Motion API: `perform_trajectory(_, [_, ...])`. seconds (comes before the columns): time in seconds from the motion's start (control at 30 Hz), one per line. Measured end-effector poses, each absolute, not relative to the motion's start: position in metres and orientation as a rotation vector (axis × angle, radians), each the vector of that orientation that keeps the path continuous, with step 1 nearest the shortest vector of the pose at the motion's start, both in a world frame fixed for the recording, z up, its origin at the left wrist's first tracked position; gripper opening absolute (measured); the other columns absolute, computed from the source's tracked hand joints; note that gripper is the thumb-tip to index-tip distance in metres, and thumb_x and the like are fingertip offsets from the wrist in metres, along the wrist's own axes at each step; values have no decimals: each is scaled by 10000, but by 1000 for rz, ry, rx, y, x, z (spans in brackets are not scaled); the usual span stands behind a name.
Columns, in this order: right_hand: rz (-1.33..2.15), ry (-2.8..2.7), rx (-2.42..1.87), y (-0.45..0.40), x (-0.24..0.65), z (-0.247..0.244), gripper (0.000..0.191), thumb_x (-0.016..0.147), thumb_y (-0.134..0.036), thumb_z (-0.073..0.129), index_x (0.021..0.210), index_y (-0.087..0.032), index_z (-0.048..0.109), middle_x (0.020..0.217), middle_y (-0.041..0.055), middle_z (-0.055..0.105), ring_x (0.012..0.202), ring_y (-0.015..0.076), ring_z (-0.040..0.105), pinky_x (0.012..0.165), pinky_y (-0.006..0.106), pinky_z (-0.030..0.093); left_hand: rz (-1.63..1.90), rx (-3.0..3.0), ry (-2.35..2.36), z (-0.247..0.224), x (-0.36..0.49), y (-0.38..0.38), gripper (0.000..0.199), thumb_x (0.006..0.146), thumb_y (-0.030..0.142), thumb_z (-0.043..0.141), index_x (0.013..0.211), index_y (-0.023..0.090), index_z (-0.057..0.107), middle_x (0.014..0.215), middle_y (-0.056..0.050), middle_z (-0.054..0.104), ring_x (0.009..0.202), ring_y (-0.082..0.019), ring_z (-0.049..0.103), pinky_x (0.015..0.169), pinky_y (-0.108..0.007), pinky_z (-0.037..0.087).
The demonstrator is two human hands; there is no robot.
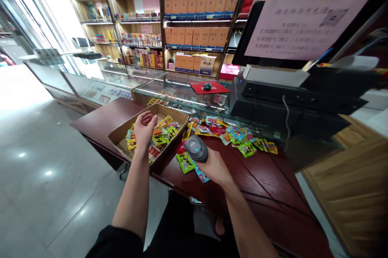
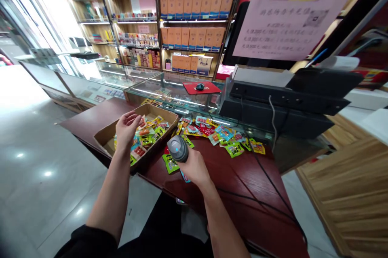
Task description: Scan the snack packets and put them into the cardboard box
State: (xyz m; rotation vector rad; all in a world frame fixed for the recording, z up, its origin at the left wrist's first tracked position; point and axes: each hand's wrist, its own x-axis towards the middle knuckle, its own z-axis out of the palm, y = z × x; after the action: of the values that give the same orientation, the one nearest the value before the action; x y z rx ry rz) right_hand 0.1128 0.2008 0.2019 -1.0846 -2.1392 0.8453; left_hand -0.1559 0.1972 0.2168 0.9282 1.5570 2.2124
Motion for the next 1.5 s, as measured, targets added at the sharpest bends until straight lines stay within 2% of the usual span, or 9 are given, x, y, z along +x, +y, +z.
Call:
perform_trajectory(0.23, [867,-2022,-1178,206,150,205,325,691,-272,687,1008,-196,682,937,61,743,905,262,684,740,293,510,1921,1094,1523,199,-83,240,466,672,374,745,1060,147,622,965,-88,664,872,-175,654,803,-325,538])
perform_trajectory(0.33, [789,-1955,-1267,209,181,201,258,722,-296,660,957,-192,682,909,61,741,873,246,690,717,281,504,1744,1217,1481,189,-34,262,437,682,355,740,1055,152,636,977,-96,674,862,-178,658,785,-309,530])
perform_trajectory(0.5, [657,-1857,-1428,210,235,192,256,764,-299,621,995,-197,662,897,66,737,868,232,692,692,264,485,1402,1491,1473,167,46,295,331,710,289,713,1013,165,664,917,-81,696,765,-171,654,714,-293,517])
perform_trajectory(0.7, [510,-1792,-1581,209,288,186,257,761,-252,609,1012,-204,641,942,80,730,890,249,682,692,277,475,1105,1773,1463,144,122,330,289,712,232,711,987,155,671,915,-103,691,793,-195,644,762,-316,486])
perform_trajectory(0.87, [438,-1743,-1660,211,318,184,305,749,-226,619,1051,-198,648,946,85,729,922,258,672,733,288,480,688,2142,1739,145,165,344,342,782,312,644,1086,154,647,1036,-172,657,976,-284,616,825,-355,444])
perform_trajectory(0.97, [478,-1704,-1694,212,331,180,340,748,-214,630,1088,-199,641,960,95,729,944,256,671,767,292,486,493,2237,1856,147,185,348,389,816,395,598,1108,141,631,1020,-192,646,999,-306,606,805,-346,438])
perform_trajectory(1.17, [455,-1691,-1720,212,343,172,307,755,-238,631,1060,-208,647,962,98,732,970,260,670,791,296,486,434,2252,1932,142,202,355,528,805,405,613,1242,116,549,1040,-220,635,1033,-325,582,814,-353,428])
perform_trajectory(1.4, [445,-1727,-1704,202,332,180,286,745,-221,636,1030,-209,660,915,83,735,915,253,678,724,278,479,447,2153,1843,141,175,350,398,724,365,680,1072,174,651,1041,-184,680,990,-309,630,792,-344,448])
perform_trajectory(1.5, [407,-1772,-1675,198,317,184,251,737,-224,638,986,-215,667,895,75,734,882,253,682,704,276,477,456,2039,1881,147,146,341,220,642,275,724,839,182,692,923,-166,701,887,-297,659,738,-333,461])
